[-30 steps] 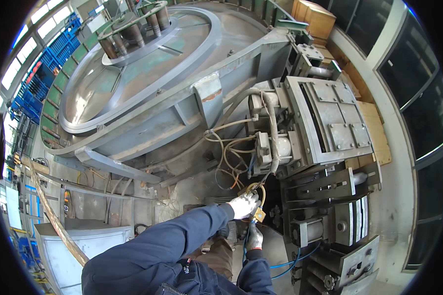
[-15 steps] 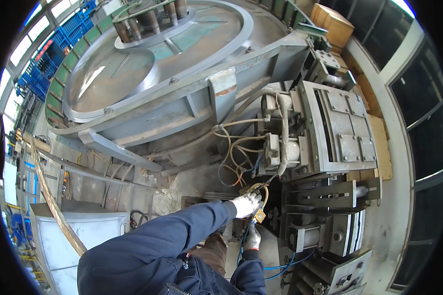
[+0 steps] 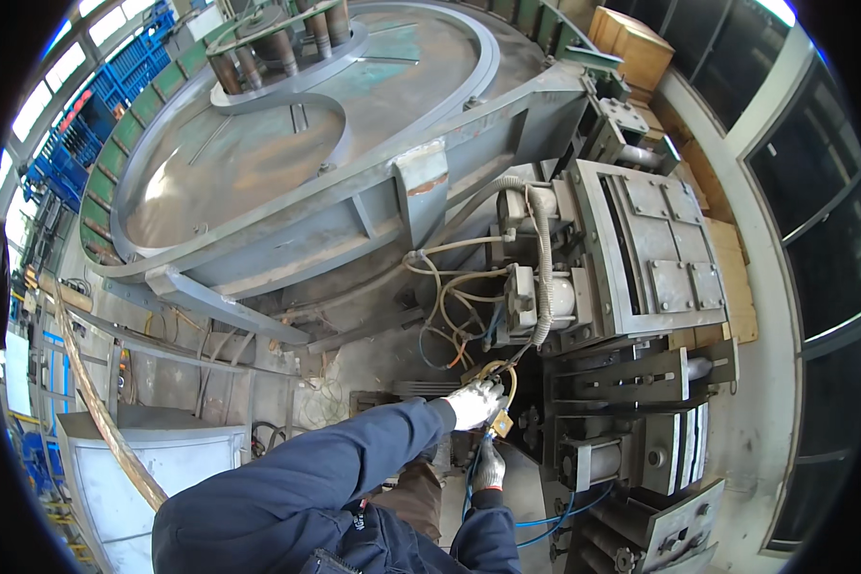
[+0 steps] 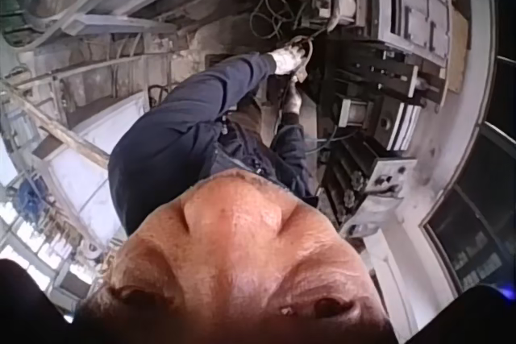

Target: Operating a control panel and using a handheld NDT probe to inspect a large rotating metal ring

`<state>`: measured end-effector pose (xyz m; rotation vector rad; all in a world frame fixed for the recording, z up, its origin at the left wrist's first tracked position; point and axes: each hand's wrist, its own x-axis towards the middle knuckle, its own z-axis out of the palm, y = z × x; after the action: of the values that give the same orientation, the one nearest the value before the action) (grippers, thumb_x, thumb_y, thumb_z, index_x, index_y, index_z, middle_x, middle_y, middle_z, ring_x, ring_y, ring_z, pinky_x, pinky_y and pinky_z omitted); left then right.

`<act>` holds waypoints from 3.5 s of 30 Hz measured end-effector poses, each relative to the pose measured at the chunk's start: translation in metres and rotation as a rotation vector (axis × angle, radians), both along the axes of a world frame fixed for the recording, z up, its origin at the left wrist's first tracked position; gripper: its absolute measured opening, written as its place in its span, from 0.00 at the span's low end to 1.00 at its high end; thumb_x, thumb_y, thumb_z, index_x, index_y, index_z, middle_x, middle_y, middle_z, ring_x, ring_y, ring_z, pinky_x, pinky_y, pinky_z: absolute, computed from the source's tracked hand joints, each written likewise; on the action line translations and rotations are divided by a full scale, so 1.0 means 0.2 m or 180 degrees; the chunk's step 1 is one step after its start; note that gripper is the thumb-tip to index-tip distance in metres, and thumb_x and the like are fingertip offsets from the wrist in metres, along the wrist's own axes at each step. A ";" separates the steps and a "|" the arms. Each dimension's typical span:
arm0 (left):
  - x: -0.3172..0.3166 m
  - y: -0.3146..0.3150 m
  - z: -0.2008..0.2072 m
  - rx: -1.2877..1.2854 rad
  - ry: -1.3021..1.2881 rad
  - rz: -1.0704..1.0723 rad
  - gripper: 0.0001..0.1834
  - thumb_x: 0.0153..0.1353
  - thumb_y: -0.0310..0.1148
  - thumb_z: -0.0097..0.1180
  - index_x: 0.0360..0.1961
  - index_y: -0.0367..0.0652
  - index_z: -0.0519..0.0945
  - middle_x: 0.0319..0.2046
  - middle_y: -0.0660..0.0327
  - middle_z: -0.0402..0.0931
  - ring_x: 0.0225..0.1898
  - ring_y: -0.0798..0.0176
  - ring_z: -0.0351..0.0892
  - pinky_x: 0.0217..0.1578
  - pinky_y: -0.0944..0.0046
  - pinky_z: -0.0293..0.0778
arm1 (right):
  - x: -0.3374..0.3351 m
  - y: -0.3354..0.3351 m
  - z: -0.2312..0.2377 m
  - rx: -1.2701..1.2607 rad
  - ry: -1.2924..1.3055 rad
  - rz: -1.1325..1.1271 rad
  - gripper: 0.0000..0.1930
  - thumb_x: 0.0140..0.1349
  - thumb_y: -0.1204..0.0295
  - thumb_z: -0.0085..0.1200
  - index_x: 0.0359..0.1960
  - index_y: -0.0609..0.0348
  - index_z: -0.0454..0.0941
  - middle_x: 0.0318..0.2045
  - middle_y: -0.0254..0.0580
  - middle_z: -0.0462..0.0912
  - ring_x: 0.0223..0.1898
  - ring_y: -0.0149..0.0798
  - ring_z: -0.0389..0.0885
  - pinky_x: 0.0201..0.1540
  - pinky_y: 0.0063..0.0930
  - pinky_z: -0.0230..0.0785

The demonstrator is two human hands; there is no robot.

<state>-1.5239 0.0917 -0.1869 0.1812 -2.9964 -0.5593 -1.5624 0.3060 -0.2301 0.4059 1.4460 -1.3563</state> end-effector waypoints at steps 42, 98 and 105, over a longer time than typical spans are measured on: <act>-0.02 -0.01 0.02 -0.0064 -0.0208 -0.0092 0.22 0.58 0.30 0.62 0.54 0.39 0.78 0.48 0.49 0.77 0.51 0.45 0.82 0.54 0.49 0.78 | 0.00 -0.03 -0.01 -0.0014 -0.0075 -0.0223 0.18 0.74 0.54 0.61 0.38 0.58 0.80 0.24 0.36 0.80 0.20 0.35 0.78 0.21 0.32 0.75; -0.02 0.02 0.09 -0.0022 -0.0109 -0.0152 0.23 0.60 0.32 0.58 0.57 0.38 0.77 0.45 0.44 0.78 0.48 0.42 0.81 0.51 0.46 0.76 | 0.02 0.02 0.01 -0.0143 -0.0078 -0.0300 0.16 0.74 0.57 0.60 0.39 0.58 0.80 0.23 0.38 0.80 0.19 0.35 0.77 0.22 0.30 0.74; -0.01 0.01 0.09 -0.0035 -0.0073 -0.0158 0.22 0.61 0.31 0.58 0.57 0.36 0.77 0.45 0.45 0.78 0.48 0.43 0.82 0.51 0.46 0.76 | 0.02 0.02 -0.02 -0.0160 -0.0068 -0.0309 0.16 0.75 0.57 0.60 0.41 0.58 0.81 0.23 0.37 0.80 0.19 0.35 0.78 0.22 0.30 0.75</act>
<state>-1.5262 0.0940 -0.1688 0.1135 -3.0331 -0.5492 -1.5579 0.3100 -0.2350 0.4616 1.3870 -1.4586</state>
